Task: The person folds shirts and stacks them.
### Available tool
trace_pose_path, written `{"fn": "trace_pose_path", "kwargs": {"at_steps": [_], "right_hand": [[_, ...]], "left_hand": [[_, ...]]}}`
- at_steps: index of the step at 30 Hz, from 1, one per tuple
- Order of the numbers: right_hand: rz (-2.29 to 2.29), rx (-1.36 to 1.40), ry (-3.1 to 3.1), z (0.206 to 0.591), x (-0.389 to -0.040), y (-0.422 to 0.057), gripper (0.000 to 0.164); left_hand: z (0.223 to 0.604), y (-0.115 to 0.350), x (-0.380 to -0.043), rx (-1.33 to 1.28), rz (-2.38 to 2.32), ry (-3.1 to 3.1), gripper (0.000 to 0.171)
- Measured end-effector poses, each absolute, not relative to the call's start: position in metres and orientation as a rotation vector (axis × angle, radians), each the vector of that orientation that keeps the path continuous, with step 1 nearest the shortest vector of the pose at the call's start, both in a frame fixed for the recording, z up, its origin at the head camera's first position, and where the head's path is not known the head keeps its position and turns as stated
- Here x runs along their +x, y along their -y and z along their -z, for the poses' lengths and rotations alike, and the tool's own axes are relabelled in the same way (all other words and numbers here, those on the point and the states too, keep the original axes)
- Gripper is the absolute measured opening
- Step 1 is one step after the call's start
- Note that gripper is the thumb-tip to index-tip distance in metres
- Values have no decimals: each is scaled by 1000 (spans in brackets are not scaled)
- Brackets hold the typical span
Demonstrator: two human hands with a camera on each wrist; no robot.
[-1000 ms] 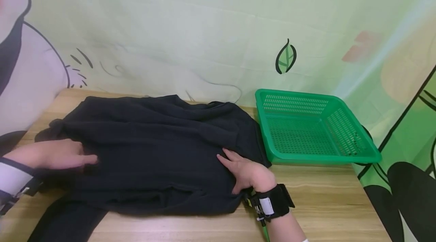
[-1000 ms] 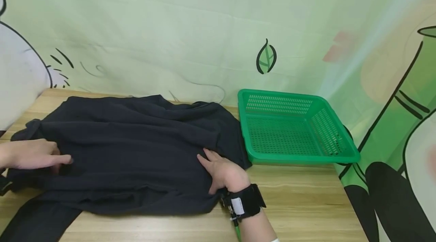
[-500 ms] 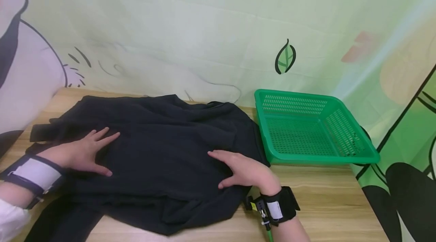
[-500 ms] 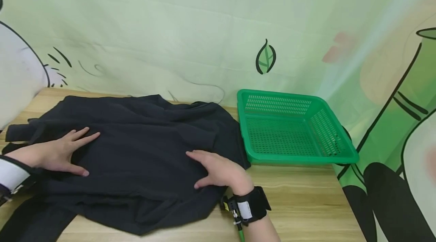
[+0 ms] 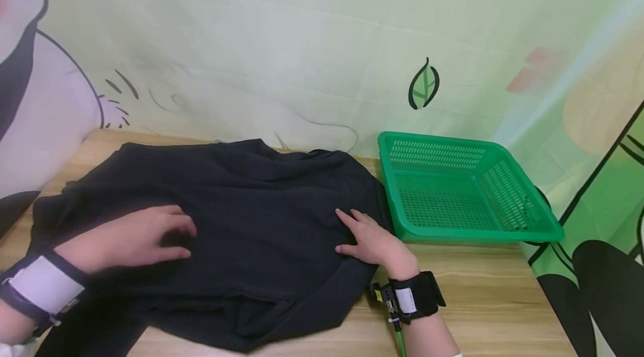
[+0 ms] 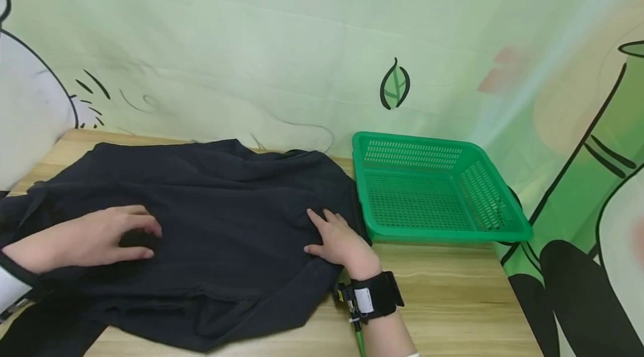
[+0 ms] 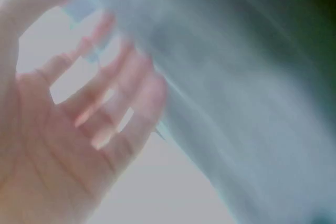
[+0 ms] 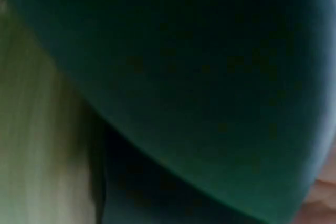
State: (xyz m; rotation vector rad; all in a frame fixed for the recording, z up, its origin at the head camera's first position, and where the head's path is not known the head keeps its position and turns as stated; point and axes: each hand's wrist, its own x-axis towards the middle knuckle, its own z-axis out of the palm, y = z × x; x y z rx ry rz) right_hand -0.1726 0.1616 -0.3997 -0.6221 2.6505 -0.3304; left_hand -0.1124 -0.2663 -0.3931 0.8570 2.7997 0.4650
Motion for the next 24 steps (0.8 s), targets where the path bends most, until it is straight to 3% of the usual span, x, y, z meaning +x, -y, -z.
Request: {"fn": "trace_pose_path", "kwargs": {"at_steps": [3, 13, 24], "right_hand": [[332, -623, -2647, 399, -173, -162, 74], [325, -628, -2633, 402, -175, -163, 74], [340, -628, -2630, 403, -175, -164, 74]], "left_hand": [[388, 243, -100, 1026, -653, -2509, 25], [405, 213, -77, 974, -557, -2337, 23], [402, 189, -65, 995, -419, -2356, 38]]}}
